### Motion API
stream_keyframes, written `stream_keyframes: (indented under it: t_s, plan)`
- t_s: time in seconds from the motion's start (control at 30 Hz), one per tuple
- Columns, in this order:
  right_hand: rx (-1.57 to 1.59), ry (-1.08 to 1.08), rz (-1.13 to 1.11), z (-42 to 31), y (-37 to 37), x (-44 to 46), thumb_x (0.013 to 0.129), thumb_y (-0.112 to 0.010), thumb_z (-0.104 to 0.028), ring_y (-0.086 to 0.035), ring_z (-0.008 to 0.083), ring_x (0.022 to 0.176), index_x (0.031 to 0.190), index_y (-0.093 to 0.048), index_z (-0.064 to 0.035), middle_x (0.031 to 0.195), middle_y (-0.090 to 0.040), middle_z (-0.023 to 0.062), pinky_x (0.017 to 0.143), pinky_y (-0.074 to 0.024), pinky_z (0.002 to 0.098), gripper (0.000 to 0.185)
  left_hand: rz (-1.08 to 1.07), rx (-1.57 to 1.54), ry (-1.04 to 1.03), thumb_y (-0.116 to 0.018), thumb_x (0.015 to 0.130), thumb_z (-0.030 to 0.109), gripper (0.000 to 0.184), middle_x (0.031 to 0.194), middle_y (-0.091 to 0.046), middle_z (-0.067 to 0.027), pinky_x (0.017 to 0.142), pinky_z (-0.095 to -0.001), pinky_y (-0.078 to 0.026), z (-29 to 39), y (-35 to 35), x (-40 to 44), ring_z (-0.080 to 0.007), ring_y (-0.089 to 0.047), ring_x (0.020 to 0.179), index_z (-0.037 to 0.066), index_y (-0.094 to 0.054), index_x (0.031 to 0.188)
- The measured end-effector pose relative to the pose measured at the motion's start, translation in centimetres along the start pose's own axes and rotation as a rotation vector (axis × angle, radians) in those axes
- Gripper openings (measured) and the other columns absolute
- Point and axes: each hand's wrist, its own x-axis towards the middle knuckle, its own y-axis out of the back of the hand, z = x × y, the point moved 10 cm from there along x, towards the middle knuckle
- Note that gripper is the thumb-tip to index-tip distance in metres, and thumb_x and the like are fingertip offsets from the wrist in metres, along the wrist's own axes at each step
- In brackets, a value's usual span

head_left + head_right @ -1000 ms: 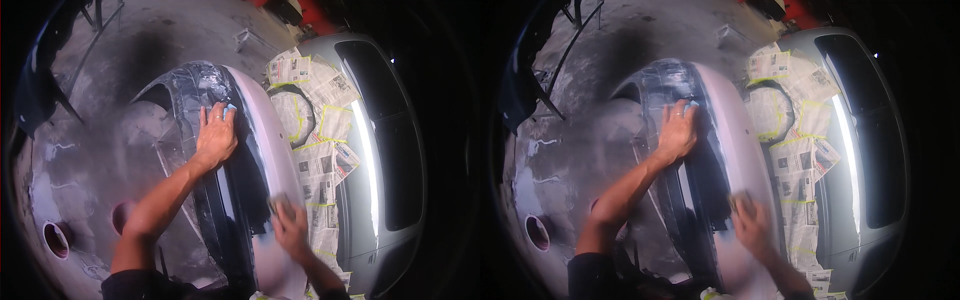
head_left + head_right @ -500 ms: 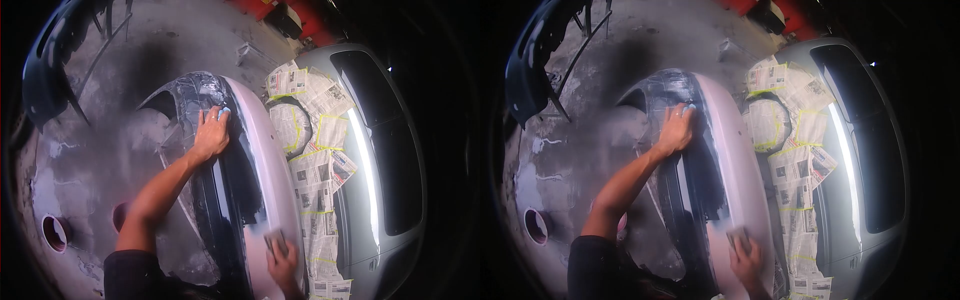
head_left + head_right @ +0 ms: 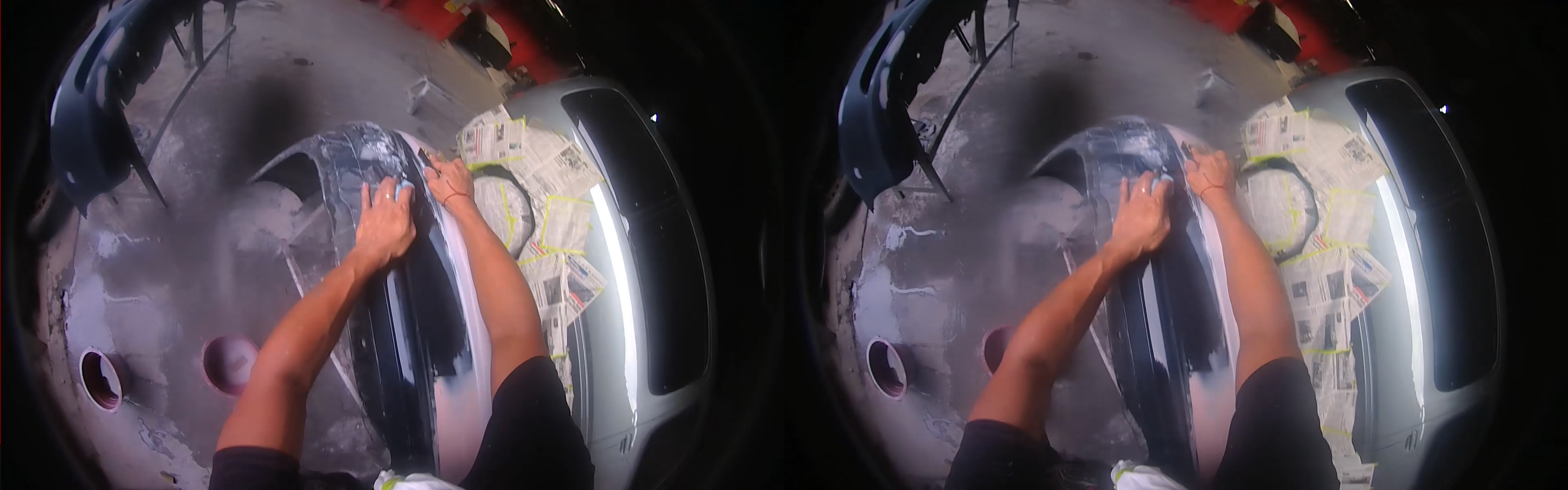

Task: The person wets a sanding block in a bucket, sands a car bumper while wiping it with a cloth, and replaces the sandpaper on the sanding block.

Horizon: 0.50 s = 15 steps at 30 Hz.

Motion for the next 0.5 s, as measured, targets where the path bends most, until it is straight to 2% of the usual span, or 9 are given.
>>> stream_keyframes:
  t_s: [0.07,0.1,0.17,0.27,0.3,0.37,0.4,0.47,0.5]
  plan:
    - [0.085,0.005,0.000,0.1,2.8,-4.7,0.087,-0.063,-0.031,-0.058,0.0408,0.107,0.123,-0.072,-0.0158,0.108,-0.064,0.0237,0.094,-0.0478,0.0460,0.040,-0.012,0.015,0.018,-0.055,0.086,0.015,0.052,0.144,-0.045,-0.0263,0.120,-0.0606,-0.020,-0.3,-0.4,1.0,-0.0385,-0.037,0.142,0.002,-0.049,0.137]
    - [0.127,-0.055,-0.041,-0.8,5.7,-9.9,0.087,-0.065,-0.029,-0.057,0.0410,0.105,0.125,-0.070,-0.0156,0.109,-0.059,0.0244,0.091,-0.0478,0.0465,0.040,-0.039,0.052,-0.001,-0.056,0.086,0.016,0.053,0.144,-0.045,-0.0259,0.119,-0.0607,-0.021,0.3,0.4,0.6,-0.0388,-0.039,0.141,0.003,-0.049,0.137]
    - [0.167,0.058,0.094,-2.2,11.1,-22.3,0.087,-0.068,-0.026,-0.057,0.0402,0.102,0.126,-0.070,-0.0157,0.109,-0.058,0.0233,0.089,-0.0476,0.0467,0.040,0.023,0.111,-0.047,-0.059,0.086,0.017,0.057,0.145,-0.044,-0.0233,0.118,-0.0619,-0.022,-0.5,-0.9,0.9,-0.0382,-0.039,0.140,0.005,-0.047,0.140]
    - [0.033,-0.072,0.016,-3.2,17.6,-43.1,0.079,-0.078,-0.017,-0.059,0.0382,0.104,0.120,-0.073,-0.0143,0.114,-0.059,0.0200,0.088,-0.0499,0.0458,0.041,-0.028,0.143,-0.097,-0.063,0.085,0.019,0.064,0.149,-0.041,-0.0225,0.119,-0.0619,-0.021,-1.1,-1.9,1.1,-0.0375,-0.036,0.143,0.008,-0.042,0.145]
    - [-0.004,-0.194,0.004,-2.9,19.3,-49.8,0.077,-0.079,-0.014,-0.060,0.0377,0.104,0.117,-0.075,-0.0138,0.117,-0.059,0.0197,0.090,-0.0503,0.0457,0.039,0.014,0.193,-0.145,-0.063,0.085,0.018,0.067,0.148,-0.040,-0.0235,0.119,-0.0623,-0.021,-2.6,-3.8,1.5,-0.0384,-0.035,0.143,0.008,-0.040,0.147]
    - [0.023,-0.439,0.028,-2.0,21.7,-61.3,0.076,-0.080,-0.011,-0.060,0.0392,0.104,0.117,-0.074,-0.0112,0.121,-0.058,0.0221,0.091,-0.0508,0.0469,0.041,-0.011,0.145,-0.200,-0.061,0.087,0.018,0.066,0.147,-0.040,-0.0259,0.118,-0.0636,-0.021,-2.0,-2.6,1.0,-0.0409,-0.036,0.142,0.009,-0.037,0.149]
    - [0.031,-0.519,0.043,-2.2,22.2,-64.8,0.076,-0.079,-0.010,-0.059,0.0400,0.106,0.117,-0.073,-0.0089,0.124,-0.057,0.0236,0.090,-0.0507,0.0483,0.042,-0.019,0.157,-0.211,-0.060,0.087,0.018,0.067,0.147,-0.040,-0.0266,0.117,-0.0642,-0.020,-2.5,-3.2,1.4,-0.0413,-0.036,0.142,0.009,-0.037,0.149]
    - [0.031,-0.581,0.037,-2.5,22.9,-65.6,0.077,-0.079,-0.011,-0.059,0.0415,0.105,0.117,-0.072,-0.0083,0.126,-0.056,0.0249,0.093,-0.0491,0.0497,0.041,-0.028,0.124,-0.267,-0.058,0.089,0.020,0.066,0.148,-0.038,-0.0299,0.117,-0.0650,-0.019,-2.2,-2.9,1.1,-0.0446,-0.035,0.141,0.005,-0.035,0.149]
    - [-0.021,-0.585,0.002,-2.6,22.9,-65.5,0.079,-0.078,-0.013,-0.058,0.0430,0.108,0.119,-0.072,-0.0093,0.128,-0.056,0.0261,0.095,-0.0469,0.0510,0.041,-0.088,0.195,-0.239,-0.060,0.090,0.022,0.062,0.149,-0.037,-0.0310,0.118,-0.0567,-0.026,-2.7,-3.7,1.7,-0.0455,-0.036,0.140,0.003,-0.038,0.144]
